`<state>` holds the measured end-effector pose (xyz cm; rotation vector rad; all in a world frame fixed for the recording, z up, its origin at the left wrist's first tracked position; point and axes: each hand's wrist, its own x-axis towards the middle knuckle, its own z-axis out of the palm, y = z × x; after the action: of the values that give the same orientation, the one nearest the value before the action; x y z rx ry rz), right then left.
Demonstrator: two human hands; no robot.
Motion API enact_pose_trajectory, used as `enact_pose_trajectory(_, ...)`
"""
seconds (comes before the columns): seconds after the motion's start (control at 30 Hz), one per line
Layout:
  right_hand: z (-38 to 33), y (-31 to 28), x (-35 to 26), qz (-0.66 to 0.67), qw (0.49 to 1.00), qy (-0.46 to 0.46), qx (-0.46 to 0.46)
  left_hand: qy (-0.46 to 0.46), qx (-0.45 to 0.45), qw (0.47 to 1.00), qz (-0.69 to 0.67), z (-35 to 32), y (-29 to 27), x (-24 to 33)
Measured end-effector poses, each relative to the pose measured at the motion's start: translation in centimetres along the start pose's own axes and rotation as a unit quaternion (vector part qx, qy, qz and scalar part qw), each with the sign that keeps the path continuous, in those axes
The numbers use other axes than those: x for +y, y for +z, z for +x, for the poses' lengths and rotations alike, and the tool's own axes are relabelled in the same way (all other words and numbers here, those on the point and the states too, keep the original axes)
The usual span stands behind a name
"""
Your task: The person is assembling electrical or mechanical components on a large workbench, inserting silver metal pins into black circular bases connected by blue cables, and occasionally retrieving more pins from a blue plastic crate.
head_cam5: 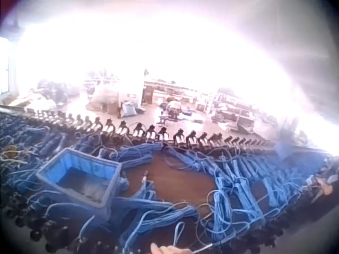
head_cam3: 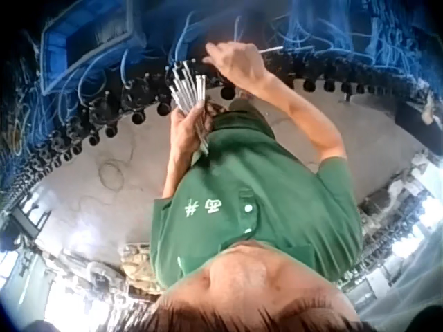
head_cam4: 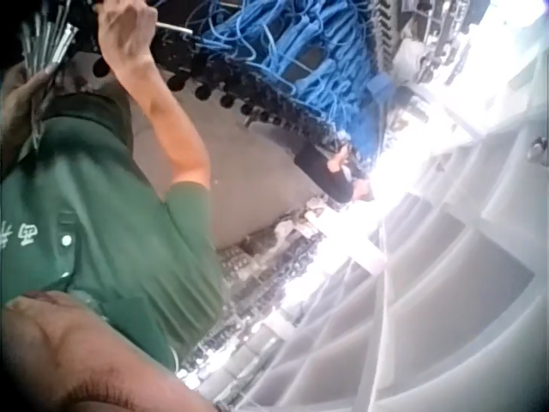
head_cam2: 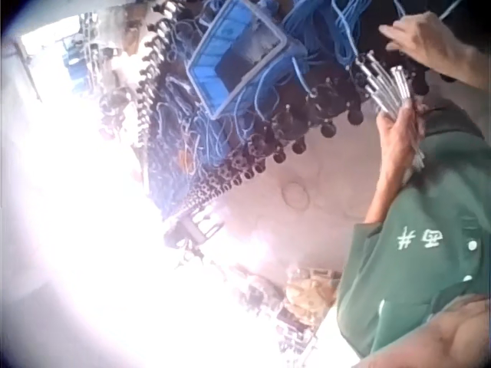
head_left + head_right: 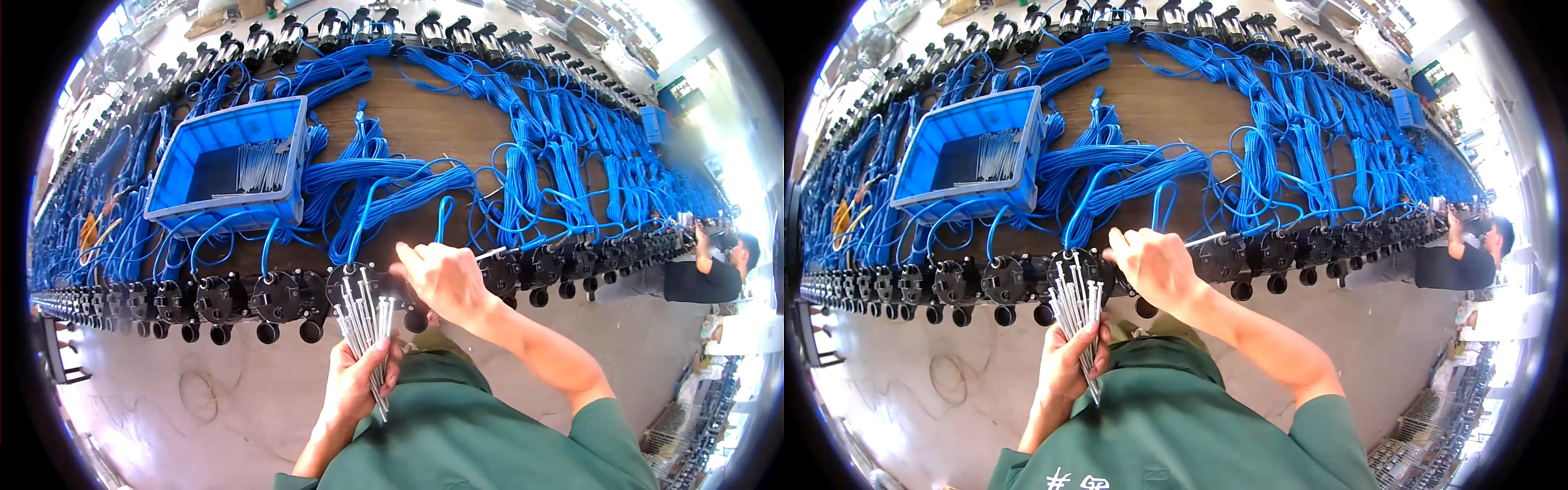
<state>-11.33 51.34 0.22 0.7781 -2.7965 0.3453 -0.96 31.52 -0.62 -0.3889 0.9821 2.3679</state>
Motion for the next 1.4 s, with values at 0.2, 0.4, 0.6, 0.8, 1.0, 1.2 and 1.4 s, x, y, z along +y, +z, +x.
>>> enact_pose_trajectory(0.2,-4.8,-6.8,-0.4,0.341,0.92,0.157,-0.111,0.014,0.016,1.0,0.019,0.1,3.9,-2.6)
enact_pose_trajectory(0.4,-11.3,-6.3,2.6,0.568,0.759,0.286,-0.142,-0.077,-0.028,0.993,0.088,0.8,6.8,-6.0)
enact_pose_trajectory(0.6,-14.6,-8.1,8.6,0.436,0.825,0.343,0.114,-0.108,-0.011,0.975,0.194,1.0,6.4,-7.5)
enact_pose_trajectory(0.8,-13.7,-6.1,8.7,0.23,0.943,0.171,0.168,-0.074,0.042,0.989,0.119,1.8,5.2,-7.5)
enact_pose_trajectory(1.0,-13.2,-4.6,8.0,0.179,0.962,0.099,0.181,-0.061,0.034,0.993,0.094,2.3,5.3,-6.5)
enact_pose_trajectory(1.2,-14.4,-2.7,7.3,0.115,0.989,0.05,0.082,-0.066,0.009,0.994,0.087,2.6,5.4,-6.3)
enact_pose_trajectory(1.4,-13.8,-6.2,4.6,0.404,0.875,0.267,-0.027,-0.089,-0.086,0.978,0.165,3.2,7.5,-6.5)
